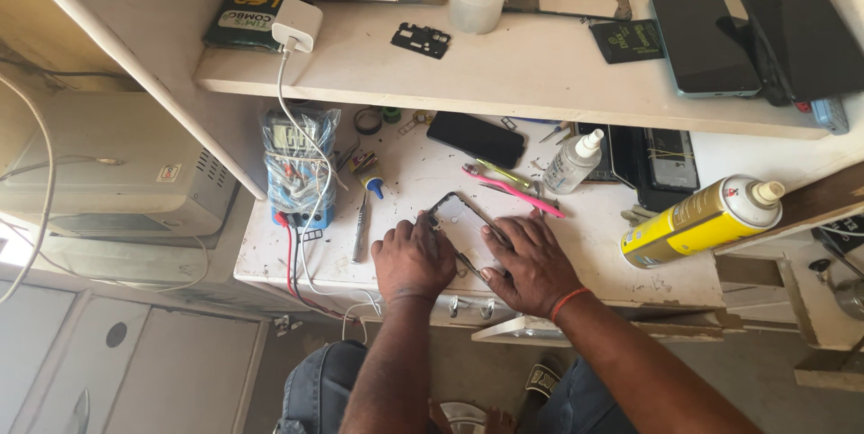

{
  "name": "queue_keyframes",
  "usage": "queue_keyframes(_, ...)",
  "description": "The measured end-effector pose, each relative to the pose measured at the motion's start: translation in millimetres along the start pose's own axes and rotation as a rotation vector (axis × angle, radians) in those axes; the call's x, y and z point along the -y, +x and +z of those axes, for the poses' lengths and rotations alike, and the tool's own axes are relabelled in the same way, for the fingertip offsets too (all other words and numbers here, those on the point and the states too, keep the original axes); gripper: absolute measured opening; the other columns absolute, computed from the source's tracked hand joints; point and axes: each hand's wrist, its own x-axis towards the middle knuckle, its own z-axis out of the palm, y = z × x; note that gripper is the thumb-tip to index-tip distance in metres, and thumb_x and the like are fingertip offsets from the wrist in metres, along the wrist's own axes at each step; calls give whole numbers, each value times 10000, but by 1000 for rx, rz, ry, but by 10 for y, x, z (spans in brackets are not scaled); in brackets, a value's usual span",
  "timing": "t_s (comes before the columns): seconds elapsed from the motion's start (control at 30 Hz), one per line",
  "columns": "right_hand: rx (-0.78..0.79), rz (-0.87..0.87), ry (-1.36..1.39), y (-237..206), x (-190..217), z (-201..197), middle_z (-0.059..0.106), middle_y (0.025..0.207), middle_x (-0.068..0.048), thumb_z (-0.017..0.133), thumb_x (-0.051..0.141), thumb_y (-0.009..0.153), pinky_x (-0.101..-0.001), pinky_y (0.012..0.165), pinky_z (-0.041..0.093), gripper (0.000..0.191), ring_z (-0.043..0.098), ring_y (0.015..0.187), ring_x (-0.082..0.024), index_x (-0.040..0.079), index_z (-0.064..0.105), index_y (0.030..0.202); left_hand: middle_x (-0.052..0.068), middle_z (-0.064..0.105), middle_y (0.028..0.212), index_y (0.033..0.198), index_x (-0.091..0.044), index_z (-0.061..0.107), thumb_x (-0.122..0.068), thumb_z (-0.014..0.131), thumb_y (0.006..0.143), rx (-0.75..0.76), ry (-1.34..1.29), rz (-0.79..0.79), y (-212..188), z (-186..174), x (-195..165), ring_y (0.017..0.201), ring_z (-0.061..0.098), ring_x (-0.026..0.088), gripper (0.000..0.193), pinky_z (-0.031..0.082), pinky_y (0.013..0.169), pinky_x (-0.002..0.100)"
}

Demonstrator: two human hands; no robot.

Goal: The person applies adhesive from a small tube onto a disassembled smartphone frame, presses the frame and screen together, then handles the reassembled phone, pressing its screen and using its touchscreen while it sits on the bench among other phone parts and tools.

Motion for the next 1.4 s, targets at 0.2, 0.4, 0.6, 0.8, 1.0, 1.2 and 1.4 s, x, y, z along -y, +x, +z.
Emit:
queue_keyframes(0.2, 250, -8, 37, 284, -65, -167, 508, 1438, -175, 757, 406, 817, -503, 1123, 344, 625, 482, 1305, -366, 55, 607, 1312, 100, 682, 929, 1229, -89, 697, -365, 604, 857, -16, 3, 1, 9, 6, 5, 900, 651, 313, 473, 440, 811, 493)
queue_keyframes(0.4, 651, -99, 69, 933, -73, -148, 332, 1627, -188, 955, 244, 585, -422, 1155, 311, 1046, 336, 1448, -329, 98, 455, 1492, 94, 671, 948, 1219, -105, 692, -371, 617, 827, 17, -23, 11, -2, 34, 41, 898, 639, 311, 480, 436, 799, 499)
queue_keyframes(0.6, 775, -115, -242, 1153, 174, 1, 461, 1486, -177, 968, 213, 530, -405, 1074, 424, 1041, 484, 1349, -300, 59, 489, 1442, 83, 666, 963, 1248, -106, 682, -382, 643, 797, 22, -17, 10, -10, 117, 104, 917, 629, 301, 530, 434, 813, 489)
queue_keyframes(0.8, 623, -237, -350, 1159, 213, 191, 689, 1234, -79, 661, 162, 883, -428, 983, 486, 256, 607, 1254, -266, 113, 723, 1127, 73, 656, 1008, 1285, -136, 656, -420, 702, 709, 72, -40, 2, -10, 132, 146, 953, 616, 293, 644, 427, 829, 482)
queue_keyframes(1.0, 547, -133, -232, 967, 155, 86, 632, 1281, -99, 714, 189, 749, -448, 1011, 462, 445, 559, 1290, -280, 108, 694, 1185, 78, 659, 1005, 1280, -127, 645, -419, 692, 714, 67, -49, -5, 21, 26, 103, 965, 621, 299, 639, 427, 839, 482)
queue_keyframes(1.2, 308, -43, 128, 284, 224, 89, 424, 1549, -231, 670, 424, 900, -497, 1171, 306, 707, 392, 1444, -385, -28, 503, 1417, 95, 673, 995, 1248, -130, 664, -420, 628, 835, 114, -34, -43, 29, -9, 49, 968, 637, 305, 506, 426, 857, 488)
queue_keyframes(1.4, 356, 66, 28, 29, 368, 212, 169, 1628, -258, 581, 749, 856, -539, 1184, 91, 1097, 142, 1515, -408, -52, 250, 1528, 92, 686, 985, 1205, -151, 690, -437, 635, 819, 62, -30, -26, 18, -15, 20, 967, 641, 316, 483, 431, 868, 499)
